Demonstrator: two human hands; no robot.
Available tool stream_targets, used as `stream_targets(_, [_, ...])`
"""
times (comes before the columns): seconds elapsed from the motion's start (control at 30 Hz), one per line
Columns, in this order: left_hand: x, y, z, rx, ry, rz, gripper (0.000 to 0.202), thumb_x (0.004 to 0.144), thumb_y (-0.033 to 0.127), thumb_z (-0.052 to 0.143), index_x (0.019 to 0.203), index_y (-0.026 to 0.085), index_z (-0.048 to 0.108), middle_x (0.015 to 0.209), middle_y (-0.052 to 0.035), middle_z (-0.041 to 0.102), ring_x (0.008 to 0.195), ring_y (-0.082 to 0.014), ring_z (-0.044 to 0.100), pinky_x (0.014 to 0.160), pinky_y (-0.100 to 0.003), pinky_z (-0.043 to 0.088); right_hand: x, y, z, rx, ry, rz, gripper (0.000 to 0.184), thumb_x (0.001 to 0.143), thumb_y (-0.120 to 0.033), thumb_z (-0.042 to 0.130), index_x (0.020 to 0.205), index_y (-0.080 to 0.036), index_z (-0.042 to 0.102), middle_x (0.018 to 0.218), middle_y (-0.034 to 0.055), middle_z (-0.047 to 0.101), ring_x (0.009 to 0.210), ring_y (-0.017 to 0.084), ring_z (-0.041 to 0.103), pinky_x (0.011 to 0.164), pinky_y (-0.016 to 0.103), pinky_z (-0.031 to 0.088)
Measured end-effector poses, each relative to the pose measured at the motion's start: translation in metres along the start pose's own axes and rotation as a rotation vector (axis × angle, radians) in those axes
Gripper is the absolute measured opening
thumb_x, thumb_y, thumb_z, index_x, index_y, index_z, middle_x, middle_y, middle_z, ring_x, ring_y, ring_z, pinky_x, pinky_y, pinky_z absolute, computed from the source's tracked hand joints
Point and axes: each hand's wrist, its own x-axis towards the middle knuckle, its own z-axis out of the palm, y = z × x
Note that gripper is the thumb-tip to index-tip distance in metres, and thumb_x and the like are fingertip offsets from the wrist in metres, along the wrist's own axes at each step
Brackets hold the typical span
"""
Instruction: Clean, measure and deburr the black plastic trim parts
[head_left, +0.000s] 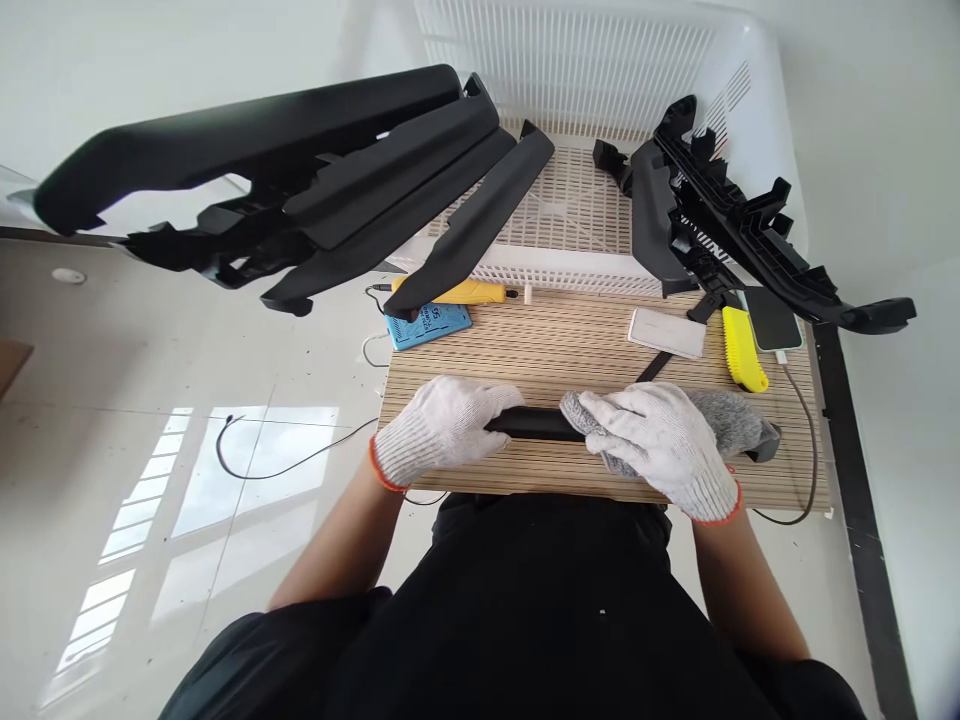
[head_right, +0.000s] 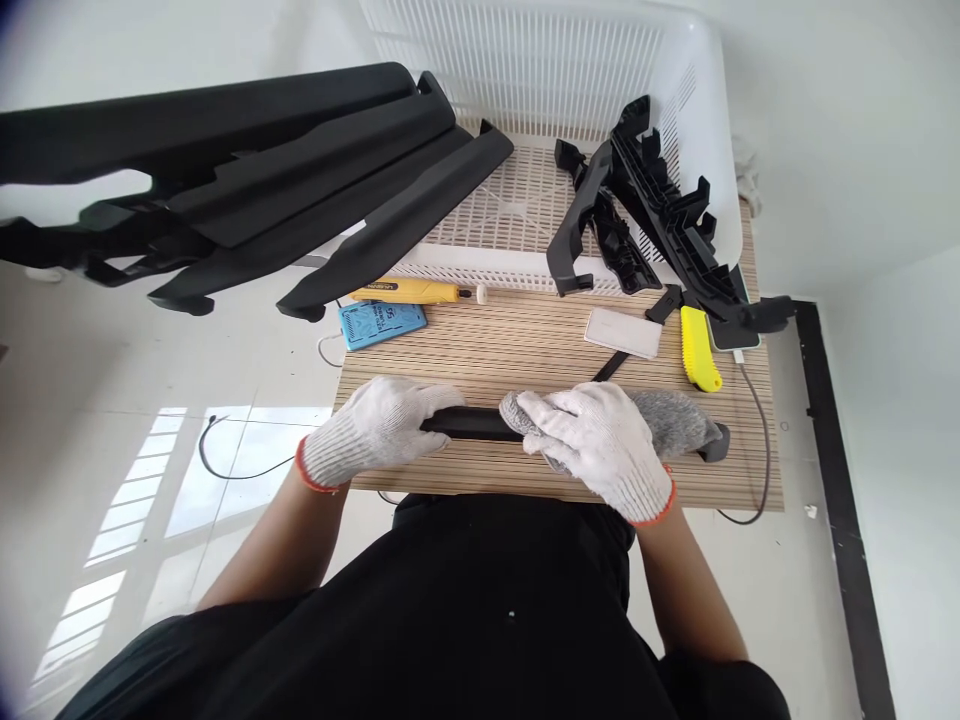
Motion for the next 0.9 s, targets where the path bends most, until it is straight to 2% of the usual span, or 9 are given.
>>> stream_targets(0.13, [-0.004, -0.012, 0.004, -0.033, -0.013, -0.011, 0.023, 0.081, 0.043, 0.059, 0.094, 0.028, 0.070, 0.064, 0.0023, 0.065, 0.058, -0.0190, 0.060, 0.049, -0.028, 0.024, -0.023, 0.022, -0.009, 0.079, -0.033, -0.022, 0.036, 0.105, -0.039, 0.057, 0.135, -0.025, 0.072, 0.114, 0.0050, 0.080, 0.096, 0.023, 0.073, 0.081, 0.040, 0.054])
stream_targets(0.2, [-0.006, -0.019, 0.007, -0.058, 0.021, -0.021, 0.029, 0.082, 0.052, 0.062, 0.092, 0.026, 0.070, 0.063, 0.0022, 0.065, 0.058, -0.0189, 0.061, 0.050, -0.028, 0.027, -0.040, 0.039, -0.015, 0.037, -0.042, -0.086, 0.030, 0.107, -0.035, 0.053, 0.121, -0.030, 0.078, 0.126, 0.0024, 0.077, 0.106, 0.026, 0.072, 0.085, 0.044, 0.054])
stream_targets(0.27, [-0.006, -0.022, 0.011, -0.059, 0.051, -0.031, 0.040, 0.080, 0.062, 0.065, 0.095, 0.026, 0.070, 0.065, 0.0014, 0.066, 0.061, -0.0200, 0.064, 0.052, -0.028, 0.028, -0.051, 0.049, -0.018, 0.001, -0.055, -0.123, 0.032, 0.108, -0.033, 0.050, 0.110, -0.034, 0.082, 0.134, -0.0014, 0.074, 0.113, 0.029, 0.071, 0.087, 0.047, 0.054])
stream_targets(0.37, [-0.001, -0.018, 0.015, -0.028, 0.049, -0.036, 0.049, 0.081, 0.071, 0.063, 0.098, 0.026, 0.071, 0.064, 0.0000, 0.066, 0.064, -0.0211, 0.065, 0.054, -0.027, 0.027, -0.045, 0.041, -0.009, 0.040, -0.077, -0.023, 0.027, 0.105, -0.035, 0.057, 0.120, -0.035, 0.079, 0.130, -0.0009, 0.076, 0.111, 0.027, 0.071, 0.088, 0.045, 0.054])
stream_targets(0.47, [0.006, -0.010, 0.016, -0.012, 0.019, -0.027, 0.051, 0.084, 0.074, 0.058, 0.091, 0.025, 0.071, 0.061, -0.0011, 0.064, 0.061, -0.0208, 0.063, 0.055, -0.027, 0.026, -0.019, 0.016, 0.010, 0.100, -0.075, 0.087, 0.036, 0.100, -0.042, 0.066, 0.132, -0.027, 0.073, 0.123, 0.0038, 0.078, 0.101, 0.024, 0.073, 0.085, 0.041, 0.055])
stream_targets(0.57, [0.008, -0.011, 0.015, -0.003, 0.033, -0.016, 0.055, 0.084, 0.077, 0.053, 0.082, 0.024, 0.068, 0.060, -0.0023, 0.063, 0.059, -0.0208, 0.061, 0.054, -0.028, 0.025, -0.002, 0.003, 0.020, 0.118, -0.074, 0.028, 0.046, 0.100, -0.045, 0.065, 0.140, -0.023, 0.068, 0.124, 0.0065, 0.077, 0.095, 0.023, 0.073, 0.084, 0.042, 0.056])
stream_targets(0.7, [0.006, -0.023, 0.014, -0.006, 0.062, -0.036, 0.059, 0.084, 0.078, 0.050, 0.074, 0.022, 0.064, 0.058, -0.0032, 0.062, 0.055, -0.0200, 0.059, 0.052, -0.028, 0.023, -0.017, 0.024, 0.011, 0.121, -0.084, 0.016, 0.042, 0.104, -0.039, 0.059, 0.145, -0.032, 0.064, 0.136, 0.0037, 0.073, 0.112, 0.024, 0.072, 0.093, 0.042, 0.057])
stream_targets(0.8, [0.008, -0.028, 0.015, -0.004, 0.065, -0.040, 0.057, 0.086, 0.076, 0.049, 0.075, 0.022, 0.065, 0.057, -0.0033, 0.062, 0.055, -0.0200, 0.059, 0.052, -0.028, 0.025, -0.033, 0.043, 0.003, 0.099, -0.089, 0.052, 0.037, 0.105, -0.037, 0.056, 0.140, -0.038, 0.067, 0.136, -0.0006, 0.073, 0.123, 0.026, 0.069, 0.096, 0.043, 0.058])
stream_targets(0.9, [0.015, -0.024, 0.016, -0.002, 0.029, -0.022, 0.057, 0.087, 0.075, 0.049, 0.077, 0.022, 0.065, 0.060, -0.0035, 0.064, 0.057, -0.0199, 0.060, 0.053, -0.027, 0.027, -0.031, 0.041, 0.005, 0.132, -0.109, 0.123, 0.032, 0.106, -0.035, 0.055, 0.133, -0.037, 0.073, 0.133, -0.0025, 0.074, 0.124, 0.026, 0.069, 0.100, 0.043, 0.057])
